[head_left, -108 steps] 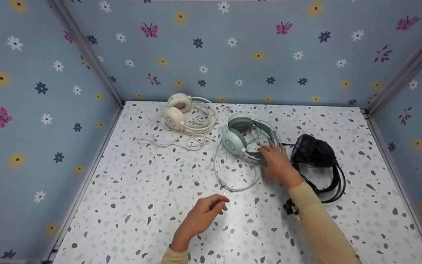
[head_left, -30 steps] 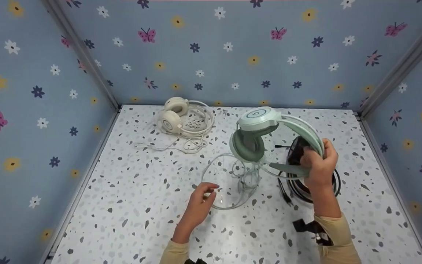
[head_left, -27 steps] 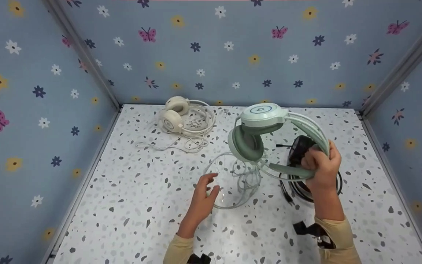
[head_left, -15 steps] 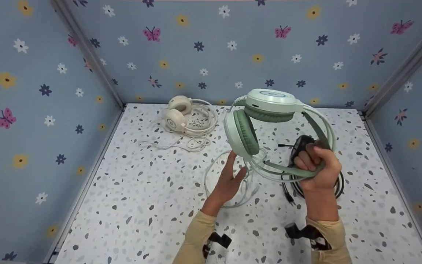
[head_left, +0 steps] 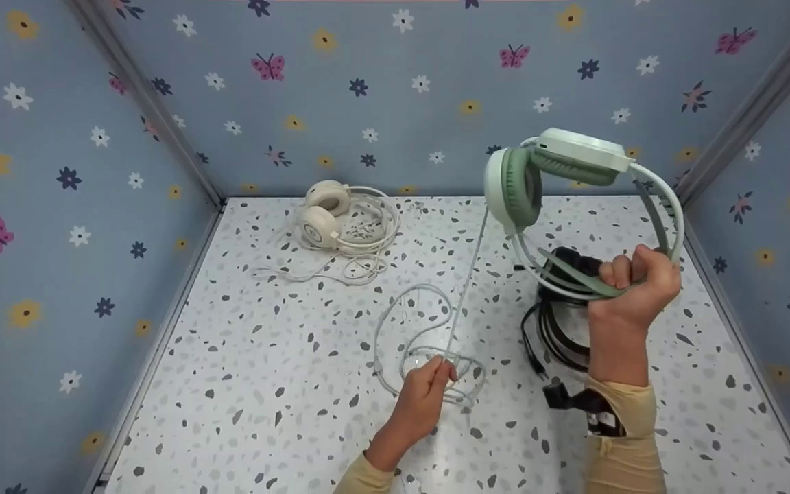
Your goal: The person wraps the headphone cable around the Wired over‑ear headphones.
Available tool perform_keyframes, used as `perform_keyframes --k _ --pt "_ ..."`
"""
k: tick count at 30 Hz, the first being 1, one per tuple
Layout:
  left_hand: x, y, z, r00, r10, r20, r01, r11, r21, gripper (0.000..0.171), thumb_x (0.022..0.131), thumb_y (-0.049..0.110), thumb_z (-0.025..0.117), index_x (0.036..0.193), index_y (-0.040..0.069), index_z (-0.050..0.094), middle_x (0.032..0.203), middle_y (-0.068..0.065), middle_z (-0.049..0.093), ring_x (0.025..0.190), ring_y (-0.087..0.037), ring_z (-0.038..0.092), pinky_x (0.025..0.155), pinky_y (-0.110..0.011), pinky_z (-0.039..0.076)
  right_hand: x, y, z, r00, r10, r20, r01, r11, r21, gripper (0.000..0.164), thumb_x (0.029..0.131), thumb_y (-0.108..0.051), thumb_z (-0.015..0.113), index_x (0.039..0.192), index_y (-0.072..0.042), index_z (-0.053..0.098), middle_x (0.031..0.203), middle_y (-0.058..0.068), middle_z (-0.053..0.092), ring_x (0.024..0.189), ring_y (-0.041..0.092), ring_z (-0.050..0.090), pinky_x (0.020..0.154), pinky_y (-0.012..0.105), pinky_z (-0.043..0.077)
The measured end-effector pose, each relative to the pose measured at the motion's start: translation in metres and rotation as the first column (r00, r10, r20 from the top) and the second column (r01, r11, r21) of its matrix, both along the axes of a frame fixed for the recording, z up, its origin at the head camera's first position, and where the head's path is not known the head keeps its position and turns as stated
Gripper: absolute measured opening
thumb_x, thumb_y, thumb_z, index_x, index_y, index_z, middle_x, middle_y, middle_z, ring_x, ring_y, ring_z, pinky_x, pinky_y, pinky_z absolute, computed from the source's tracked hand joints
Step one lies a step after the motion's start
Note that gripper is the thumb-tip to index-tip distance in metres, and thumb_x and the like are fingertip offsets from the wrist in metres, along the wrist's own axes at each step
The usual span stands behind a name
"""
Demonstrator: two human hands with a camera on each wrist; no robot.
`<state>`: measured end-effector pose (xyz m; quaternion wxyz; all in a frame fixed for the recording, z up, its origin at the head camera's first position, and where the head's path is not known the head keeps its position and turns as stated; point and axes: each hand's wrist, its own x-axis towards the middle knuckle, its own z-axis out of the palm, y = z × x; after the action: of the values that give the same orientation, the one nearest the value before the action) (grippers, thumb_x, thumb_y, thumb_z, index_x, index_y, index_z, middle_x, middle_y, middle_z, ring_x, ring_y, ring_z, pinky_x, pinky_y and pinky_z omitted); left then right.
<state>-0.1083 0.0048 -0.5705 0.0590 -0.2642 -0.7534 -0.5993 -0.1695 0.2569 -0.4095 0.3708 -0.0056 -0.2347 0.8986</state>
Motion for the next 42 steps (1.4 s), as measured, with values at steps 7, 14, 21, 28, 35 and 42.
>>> perform_keyframes --k 7,14,21,28,35,42 --pt "0.008 0.009 0.002 0.996 0.09 -0.011 -0.089 0.96 -0.265 0.028 0.106 0.021 0.044 0.084 0.012 0.061 0.065 0.006 0.054 0.053 -0.001 0.041 0.05 -0.019 0.04 0.001 -0.011 0.005 0.967 0.251 0.03 -0.233 0.931 -0.28 0.03 0.091 0.006 0.04 0.073 -0.011 0.024 0.062 -0.002 0.017 0.044 0.012 0.019 0.043 0.025 0.023" --pt "0.02 0.043 0.01 0.977 0.11 -0.183 -0.183 0.871 -0.457 0.029 0.103 0.021 0.048 0.075 0.018 0.052 0.059 0.011 0.049 0.051 -0.001 0.043 0.044 -0.018 0.035 -0.008 -0.032 0.005 0.923 0.382 -0.039 -0.34 0.768 -0.543 0.024 0.09 0.003 0.039 0.071 -0.01 0.033 0.053 0.0 0.024 0.039 0.015 0.022 0.037 0.028 0.026" --pt "0.028 0.018 0.02 0.979 0.136 -0.15 -0.182 0.918 -0.353 0.036 0.104 0.02 0.049 0.069 0.019 0.039 0.055 0.012 0.03 0.046 0.0 0.025 0.042 -0.017 0.024 -0.027 -0.011 -0.017 0.994 0.047 0.101 -0.052 0.998 0.046 0.035 0.081 0.013 0.042 0.075 -0.014 0.02 0.057 -0.002 0.012 0.045 0.01 0.012 0.04 0.024 0.02" --pt "0.034 -0.018 0.032 0.995 0.075 -0.065 -0.093 0.932 -0.35 0.038 0.106 0.027 0.041 0.07 0.019 0.038 0.055 0.011 0.029 0.044 0.0 0.023 0.041 -0.018 0.027 -0.041 0.005 -0.025 0.964 -0.246 0.106 0.181 0.89 0.418 0.026 0.081 0.012 0.047 0.071 -0.007 0.032 0.054 0.002 0.017 0.043 0.01 0.011 0.042 0.024 0.015" --pt "0.048 -0.017 0.055 0.996 -0.04 -0.085 0.007 0.934 -0.358 0.039 0.106 0.028 0.043 0.068 0.019 0.037 0.054 0.01 0.029 0.044 0.001 0.023 0.041 -0.015 0.027 -0.049 -0.003 -0.038 0.813 -0.572 0.105 0.356 0.632 0.689 0.02 0.068 0.014 0.05 0.068 -0.006 0.046 0.05 0.001 0.029 0.042 0.009 0.025 0.043 0.022 0.024" --pt "0.052 -0.035 0.08 0.973 -0.084 -0.217 0.014 0.952 -0.305 0.041 0.102 0.02 0.053 0.066 0.019 0.035 0.053 0.011 0.026 0.045 0.004 0.019 0.041 -0.013 0.023 -0.045 -0.007 -0.028 0.72 -0.692 -0.06 0.356 0.294 0.887 0.015 0.061 0.011 0.057 0.071 0.003 0.049 0.056 0.0 0.04 0.051 0.005 0.032 0.053 0.022 0.028"
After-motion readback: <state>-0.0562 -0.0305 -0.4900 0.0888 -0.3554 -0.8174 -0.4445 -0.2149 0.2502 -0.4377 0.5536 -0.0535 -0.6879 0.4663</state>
